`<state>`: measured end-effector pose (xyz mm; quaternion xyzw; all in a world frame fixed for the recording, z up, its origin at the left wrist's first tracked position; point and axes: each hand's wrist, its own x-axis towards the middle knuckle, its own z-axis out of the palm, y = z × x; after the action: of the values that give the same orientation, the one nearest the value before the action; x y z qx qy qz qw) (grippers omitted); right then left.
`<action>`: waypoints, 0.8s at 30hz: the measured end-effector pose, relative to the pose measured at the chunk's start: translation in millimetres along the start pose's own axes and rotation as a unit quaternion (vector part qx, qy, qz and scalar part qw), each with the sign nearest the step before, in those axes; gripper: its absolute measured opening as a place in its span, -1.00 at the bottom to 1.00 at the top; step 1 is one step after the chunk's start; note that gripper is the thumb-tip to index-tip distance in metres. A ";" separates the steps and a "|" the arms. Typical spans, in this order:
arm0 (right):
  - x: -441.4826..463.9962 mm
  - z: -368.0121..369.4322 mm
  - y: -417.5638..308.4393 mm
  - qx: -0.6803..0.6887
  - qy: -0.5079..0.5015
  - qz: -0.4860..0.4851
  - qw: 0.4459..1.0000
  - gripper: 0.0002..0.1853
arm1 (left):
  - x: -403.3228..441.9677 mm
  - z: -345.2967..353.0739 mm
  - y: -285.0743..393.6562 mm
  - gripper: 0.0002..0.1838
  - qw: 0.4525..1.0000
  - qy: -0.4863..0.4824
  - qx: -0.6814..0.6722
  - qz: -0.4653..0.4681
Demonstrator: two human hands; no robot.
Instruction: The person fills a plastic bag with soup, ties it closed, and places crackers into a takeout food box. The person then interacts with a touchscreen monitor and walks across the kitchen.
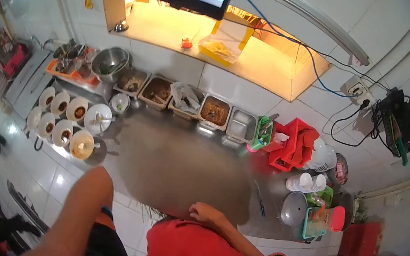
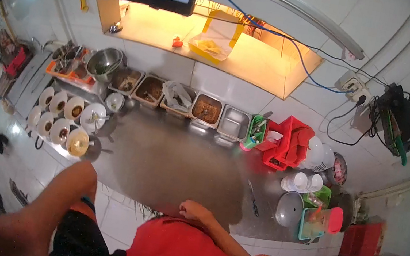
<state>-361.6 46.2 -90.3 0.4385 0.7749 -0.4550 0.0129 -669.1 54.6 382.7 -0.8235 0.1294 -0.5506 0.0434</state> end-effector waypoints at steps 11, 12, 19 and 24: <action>-35.1 13.4 30.6 0.012 0.020 0.068 0.997 -0.70 | 10.5 55.2 -9.4 -0.44 0.975 0.023 -0.221 0.016; -35.7 8.4 35.8 0.023 0.000 0.079 0.997 -0.71 | 16.1 60.5 -8.2 -0.44 0.972 0.023 -0.233 0.018; -73.6 19.8 45.9 0.012 0.048 0.033 0.998 -0.73 | 44.3 105.8 15.6 -0.42 0.952 0.049 -0.300 0.039; -95.8 30.7 60.1 0.084 0.025 0.085 0.993 -0.72 | 69.3 139.2 38.1 -0.41 0.935 0.074 -0.345 0.043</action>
<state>-272.7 -27.6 -109.9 0.5135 0.6942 -0.5043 -0.0050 -522.7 -10.1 382.3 -0.7385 0.3495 -0.5289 -0.2296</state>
